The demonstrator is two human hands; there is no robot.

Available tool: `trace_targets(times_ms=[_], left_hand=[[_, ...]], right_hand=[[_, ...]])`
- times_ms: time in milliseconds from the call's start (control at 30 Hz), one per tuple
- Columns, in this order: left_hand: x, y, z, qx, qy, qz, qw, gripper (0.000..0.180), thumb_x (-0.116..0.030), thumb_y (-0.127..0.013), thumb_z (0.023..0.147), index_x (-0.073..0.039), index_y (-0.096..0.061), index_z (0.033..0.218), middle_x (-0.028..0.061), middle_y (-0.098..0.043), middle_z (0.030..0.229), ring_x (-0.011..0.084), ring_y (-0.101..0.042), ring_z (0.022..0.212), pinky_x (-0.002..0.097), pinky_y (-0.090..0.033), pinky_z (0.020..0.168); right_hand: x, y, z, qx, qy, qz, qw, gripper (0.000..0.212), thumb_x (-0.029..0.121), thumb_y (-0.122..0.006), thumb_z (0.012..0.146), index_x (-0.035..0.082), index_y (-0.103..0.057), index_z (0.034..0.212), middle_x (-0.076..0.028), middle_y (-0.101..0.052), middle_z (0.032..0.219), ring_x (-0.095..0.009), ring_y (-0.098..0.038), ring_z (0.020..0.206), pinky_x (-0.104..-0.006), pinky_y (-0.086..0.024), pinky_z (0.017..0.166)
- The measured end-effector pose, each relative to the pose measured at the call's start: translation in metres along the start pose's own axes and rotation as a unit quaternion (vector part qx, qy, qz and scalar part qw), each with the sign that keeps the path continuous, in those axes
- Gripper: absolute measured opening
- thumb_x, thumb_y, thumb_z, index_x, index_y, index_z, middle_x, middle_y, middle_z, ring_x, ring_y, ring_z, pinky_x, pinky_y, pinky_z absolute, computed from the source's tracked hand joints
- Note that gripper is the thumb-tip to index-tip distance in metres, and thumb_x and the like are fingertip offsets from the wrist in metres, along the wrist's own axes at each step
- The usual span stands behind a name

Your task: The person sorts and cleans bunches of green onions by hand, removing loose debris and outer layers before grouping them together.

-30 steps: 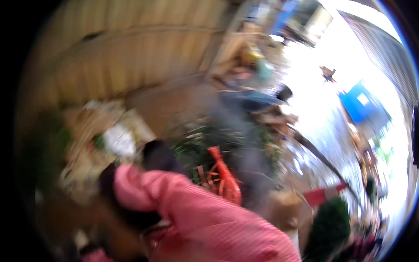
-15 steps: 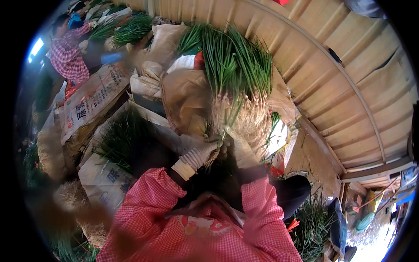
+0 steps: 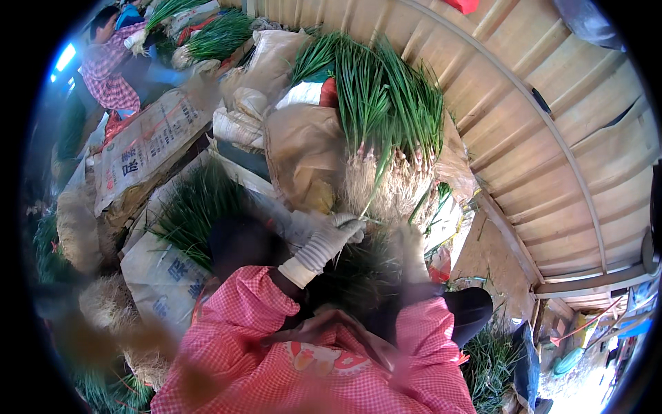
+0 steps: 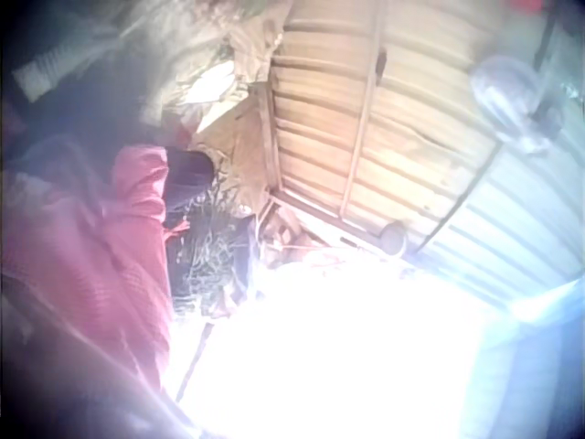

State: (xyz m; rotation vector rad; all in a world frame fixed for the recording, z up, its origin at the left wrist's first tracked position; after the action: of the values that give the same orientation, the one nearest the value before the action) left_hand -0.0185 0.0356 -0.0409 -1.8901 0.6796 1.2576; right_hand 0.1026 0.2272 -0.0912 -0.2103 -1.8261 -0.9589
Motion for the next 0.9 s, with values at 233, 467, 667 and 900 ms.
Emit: trace_targets(times_ms=[233, 467, 667, 900], left_hand=[[-0.07, 0.048, -0.026, -0.218, -0.142, -0.096, 0.961, 0.022, -0.018, -0.058, 0.088, -0.001, -0.061, 0.102, -0.0001, -0.06, 0.083, 0.0056, -0.054, 0.067, 0.0178, -0.044, 0.062], [-0.114, 0.072, -0.034, -0.3, -0.305, -0.206, 0.88, 0.016, -0.015, -0.052, 0.09, -0.003, -0.058, 0.099, -0.0027, -0.055, 0.077, 0.0019, -0.046, 0.06, 0.0152, -0.036, 0.051], [-0.15, 0.092, -0.003, -0.267, -0.282, -0.181, 0.904, 0.02, -0.017, -0.048, 0.091, -0.004, -0.056, 0.104, 0.005, -0.059, 0.082, 0.0119, -0.054, 0.068, 0.0229, -0.043, 0.059], [0.032, 0.154, 0.184, -0.263, -0.131, -0.008, 0.956, 0.018, -0.016, -0.051, 0.089, -0.006, -0.059, 0.101, 0.0056, -0.063, 0.09, 0.0147, -0.057, 0.071, 0.0249, -0.044, 0.063]], right_hand=[[-0.042, -0.069, -0.01, 0.313, 0.124, -0.419, 0.843, 0.031, 0.034, -0.052, 0.087, 0.005, -0.059, 0.093, -0.01, -0.062, 0.081, -0.02, -0.06, 0.071, -0.0352, -0.049, 0.06], [0.222, -0.04, 0.046, 0.032, 0.362, -0.461, 0.81, 0.037, 0.038, -0.054, 0.085, 0.005, -0.055, 0.101, -0.01, -0.059, 0.086, -0.022, -0.057, 0.071, -0.0382, -0.05, 0.064], [0.229, -0.045, 0.11, -0.001, 0.028, -0.491, 0.871, 0.071, 0.057, -0.063, 0.071, -0.005, -0.053, 0.104, -0.021, -0.062, 0.095, -0.033, -0.062, 0.094, -0.0399, -0.049, 0.079], [0.234, -0.081, 0.098, 0.001, 0.106, -0.414, 0.904, 0.04, 0.04, -0.059, 0.078, 0.006, -0.055, 0.098, -0.015, -0.064, 0.089, -0.031, -0.062, 0.083, -0.0412, -0.047, 0.072]])
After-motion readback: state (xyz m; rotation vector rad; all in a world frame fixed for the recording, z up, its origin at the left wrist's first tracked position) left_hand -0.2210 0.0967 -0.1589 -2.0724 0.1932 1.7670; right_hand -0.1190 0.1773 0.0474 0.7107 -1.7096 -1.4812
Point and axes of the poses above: each hand's wrist, its own z-axis towards the middle knuckle, its own y-axis out of the back of the hand, x = y × z, the point moved 7 cm from there along z, towards the middle knuckle
